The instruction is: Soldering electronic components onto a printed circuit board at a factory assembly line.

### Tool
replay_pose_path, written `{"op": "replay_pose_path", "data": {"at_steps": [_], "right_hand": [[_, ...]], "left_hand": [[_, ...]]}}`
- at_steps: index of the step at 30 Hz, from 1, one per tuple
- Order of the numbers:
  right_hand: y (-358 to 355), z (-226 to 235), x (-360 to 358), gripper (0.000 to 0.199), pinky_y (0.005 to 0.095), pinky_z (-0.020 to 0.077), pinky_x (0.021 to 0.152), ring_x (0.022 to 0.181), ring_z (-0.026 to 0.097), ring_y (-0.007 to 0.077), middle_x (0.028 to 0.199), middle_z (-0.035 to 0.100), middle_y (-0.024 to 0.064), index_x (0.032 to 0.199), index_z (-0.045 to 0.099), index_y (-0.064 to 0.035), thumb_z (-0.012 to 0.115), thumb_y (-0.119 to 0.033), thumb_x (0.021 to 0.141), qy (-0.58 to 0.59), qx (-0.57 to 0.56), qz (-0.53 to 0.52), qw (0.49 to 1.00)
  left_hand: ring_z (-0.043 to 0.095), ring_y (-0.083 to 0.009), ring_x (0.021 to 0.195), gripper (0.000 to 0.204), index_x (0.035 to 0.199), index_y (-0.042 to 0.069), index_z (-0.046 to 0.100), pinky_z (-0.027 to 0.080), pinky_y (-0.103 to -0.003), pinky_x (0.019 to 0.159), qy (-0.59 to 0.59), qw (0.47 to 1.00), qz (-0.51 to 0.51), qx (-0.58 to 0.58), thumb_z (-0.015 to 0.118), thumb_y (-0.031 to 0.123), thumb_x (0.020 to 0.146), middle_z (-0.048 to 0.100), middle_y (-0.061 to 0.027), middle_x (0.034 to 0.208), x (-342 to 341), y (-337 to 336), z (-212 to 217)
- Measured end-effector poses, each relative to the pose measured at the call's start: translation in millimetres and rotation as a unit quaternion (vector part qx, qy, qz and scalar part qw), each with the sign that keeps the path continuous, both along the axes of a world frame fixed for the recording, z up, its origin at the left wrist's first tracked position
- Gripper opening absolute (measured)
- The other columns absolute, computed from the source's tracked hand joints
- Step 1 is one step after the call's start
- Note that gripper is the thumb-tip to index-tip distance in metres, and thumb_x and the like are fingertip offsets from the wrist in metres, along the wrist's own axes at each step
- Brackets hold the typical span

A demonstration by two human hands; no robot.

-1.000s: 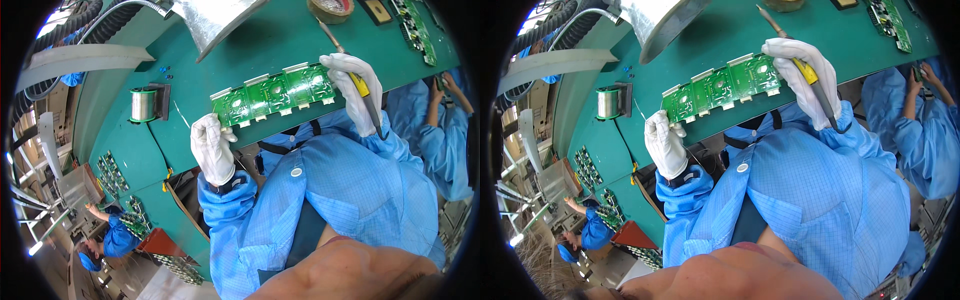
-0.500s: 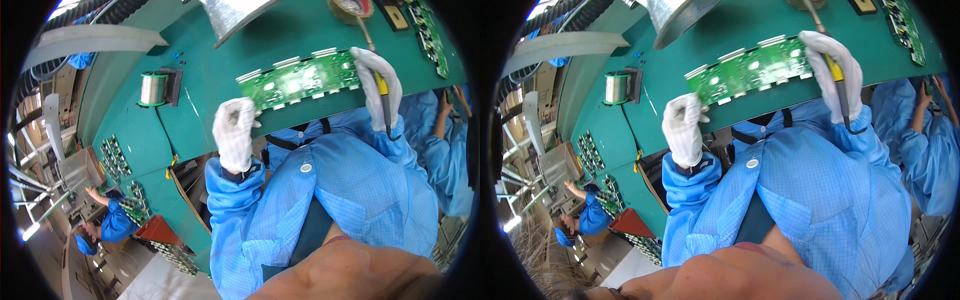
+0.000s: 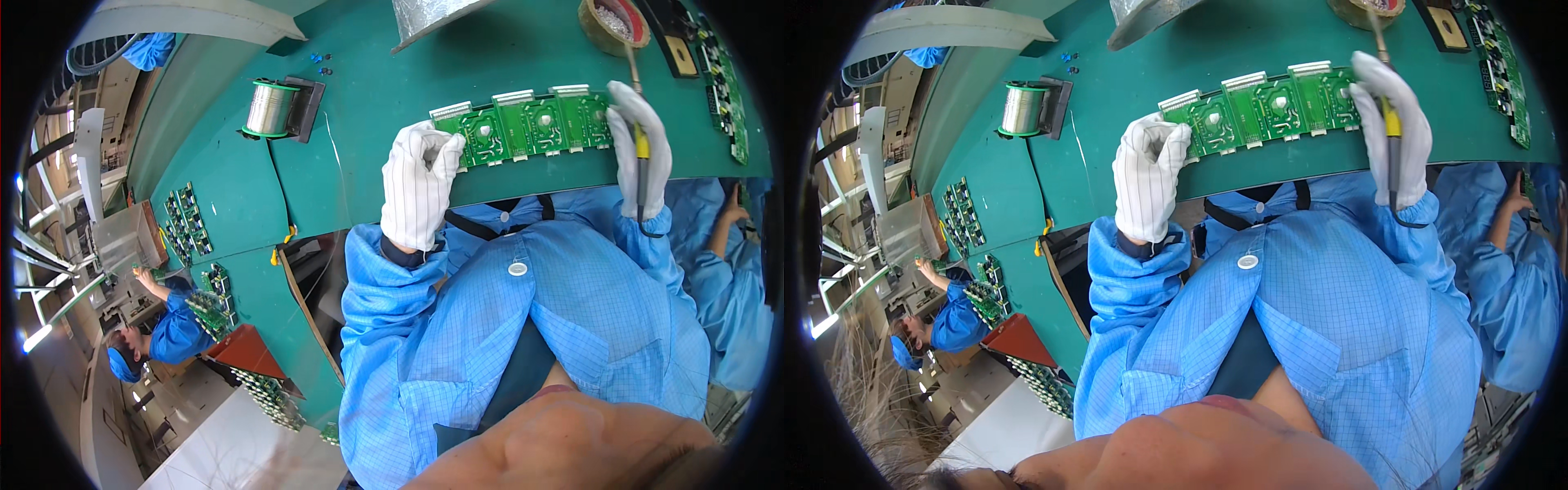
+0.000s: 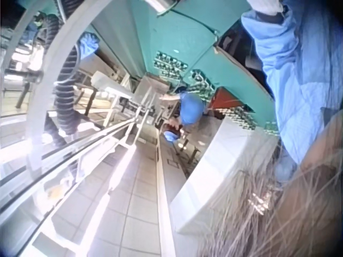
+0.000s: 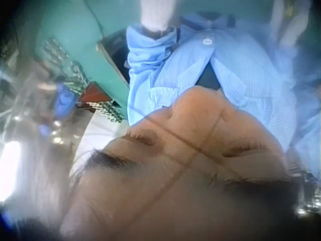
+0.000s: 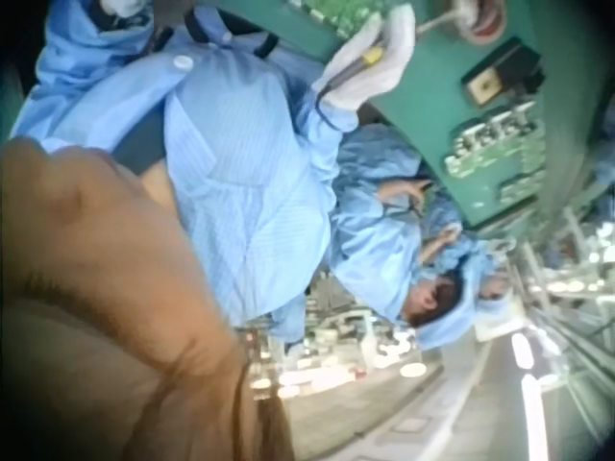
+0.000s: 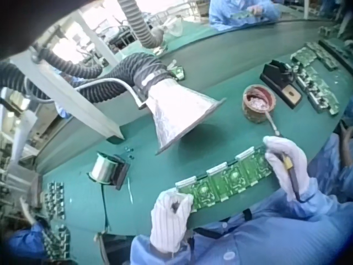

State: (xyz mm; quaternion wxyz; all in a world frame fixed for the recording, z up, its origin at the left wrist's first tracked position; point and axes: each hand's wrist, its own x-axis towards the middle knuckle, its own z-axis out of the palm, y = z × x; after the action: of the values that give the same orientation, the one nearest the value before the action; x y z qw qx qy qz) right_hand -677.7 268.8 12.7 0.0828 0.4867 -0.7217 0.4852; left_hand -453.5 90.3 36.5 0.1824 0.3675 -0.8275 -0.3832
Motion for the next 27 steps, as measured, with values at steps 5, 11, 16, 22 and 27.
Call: {"op": "replay_pose_path", "data": {"at_steps": [5,11,16,22,27], "right_hand": [[12,2,9,0.037,0.0331,0.0507,0.096,0.102,0.067,0.0206,0.124,0.064,0.0203,0.127,0.05,0.0025,0.063,0.002,0.092,-0.177,-0.111,-0.084,0.974],[27,-11,12,0.035,0.0419,0.0492,0.102,0.11,0.066,0.0278,0.113,0.067,0.0213,0.126,0.044,-0.0005,0.059,0.001,0.095,-0.107,-0.162,-0.047,0.98],[33,-11,12,0.034,0.0418,0.0494,0.102,0.111,0.065,0.029,0.115,0.065,0.0222,0.126,0.042,-0.0025,0.058,0.0,0.096,-0.075,-0.159,-0.031,0.984],[29,-9,12,0.035,0.0398,0.0541,0.097,0.109,0.065,0.0292,0.113,0.066,0.0192,0.125,0.044,-0.0024,0.06,0.002,0.094,-0.067,-0.161,-0.024,0.984],[26,-11,12,0.036,0.0399,0.0542,0.097,0.111,0.065,0.0293,0.114,0.065,0.0188,0.126,0.044,-0.0029,0.06,0.001,0.094,-0.073,-0.154,-0.034,0.985]], "left_hand": [[0.065,-0.0314,0.089,0.018,0.09,0.005,0.063,0.054,-0.04,0.074,0.169,0.971,-0.074,-0.154,0.077,0.007,0.08,0.064,-0.0139,0.094,0,4,-1],[0.065,-0.031,0.093,0.021,0.092,0.004,0.065,0.054,-0.04,0.08,0.175,0.951,-0.1,-0.233,0.078,0.004,0.075,0.067,-0.0118,0.101,4,5,-5],[0.066,-0.03,0.095,0.021,0.092,0.005,0.066,0.054,-0.039,0.082,0.162,0.951,-0.104,-0.244,0.079,0.003,0.075,0.068,-0.0114,0.1,7,2,-7],[0.066,-0.0309,0.096,0.021,0.093,0.005,0.067,0.054,-0.039,0.083,0.157,0.953,-0.097,-0.241,0.078,0.003,0.076,0.068,-0.0123,0.101,8,4,-6],[0.067,-0.0291,0.097,0.02,0.093,0.006,0.067,0.055,-0.037,0.085,0.146,0.955,-0.088,-0.242,0.079,0.003,0.077,0.068,-0.012,0.101,9,6,-5]]}}
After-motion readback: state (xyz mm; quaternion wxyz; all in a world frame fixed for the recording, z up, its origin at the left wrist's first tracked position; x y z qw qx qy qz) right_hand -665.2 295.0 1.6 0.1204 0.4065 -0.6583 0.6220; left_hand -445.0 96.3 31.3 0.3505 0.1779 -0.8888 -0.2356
